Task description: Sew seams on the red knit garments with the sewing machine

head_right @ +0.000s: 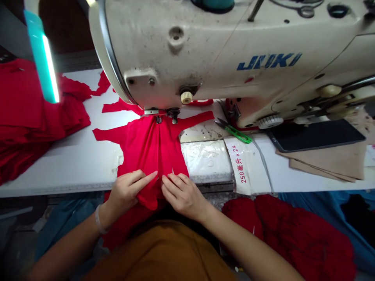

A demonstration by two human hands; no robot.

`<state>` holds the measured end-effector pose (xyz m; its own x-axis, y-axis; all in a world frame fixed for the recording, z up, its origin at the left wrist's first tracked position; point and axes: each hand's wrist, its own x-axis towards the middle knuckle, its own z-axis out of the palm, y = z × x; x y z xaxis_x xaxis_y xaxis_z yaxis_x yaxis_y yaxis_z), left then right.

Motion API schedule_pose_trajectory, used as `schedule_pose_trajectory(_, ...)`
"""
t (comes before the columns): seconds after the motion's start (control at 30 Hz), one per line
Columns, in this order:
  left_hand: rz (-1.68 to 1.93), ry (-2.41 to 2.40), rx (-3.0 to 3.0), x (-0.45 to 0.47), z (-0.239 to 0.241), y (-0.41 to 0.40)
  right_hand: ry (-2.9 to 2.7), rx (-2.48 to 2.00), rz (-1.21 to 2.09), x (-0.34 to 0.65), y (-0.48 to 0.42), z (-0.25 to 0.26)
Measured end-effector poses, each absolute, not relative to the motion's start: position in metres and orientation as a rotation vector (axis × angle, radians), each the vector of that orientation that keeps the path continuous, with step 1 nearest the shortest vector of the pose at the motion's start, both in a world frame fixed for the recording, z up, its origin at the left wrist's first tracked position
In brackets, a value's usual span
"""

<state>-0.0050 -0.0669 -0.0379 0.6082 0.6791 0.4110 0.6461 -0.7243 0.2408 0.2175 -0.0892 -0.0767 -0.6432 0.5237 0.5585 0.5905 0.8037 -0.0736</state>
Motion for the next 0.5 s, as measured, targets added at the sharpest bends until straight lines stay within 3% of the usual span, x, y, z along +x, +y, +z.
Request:
schedule_pose_trajectory(0.33,0.584,1.203,2.788,-0.002,-0.042,-0.064,-2.414,-0.837,-0.122,0.222,-0.083,-0.072)
schedule_pose_trajectory(0.5,0.257,1.261,2.843,0.004,-0.034,-0.055,-2.441,-0.836,-0.132,0.229,-0.065,-0.063)
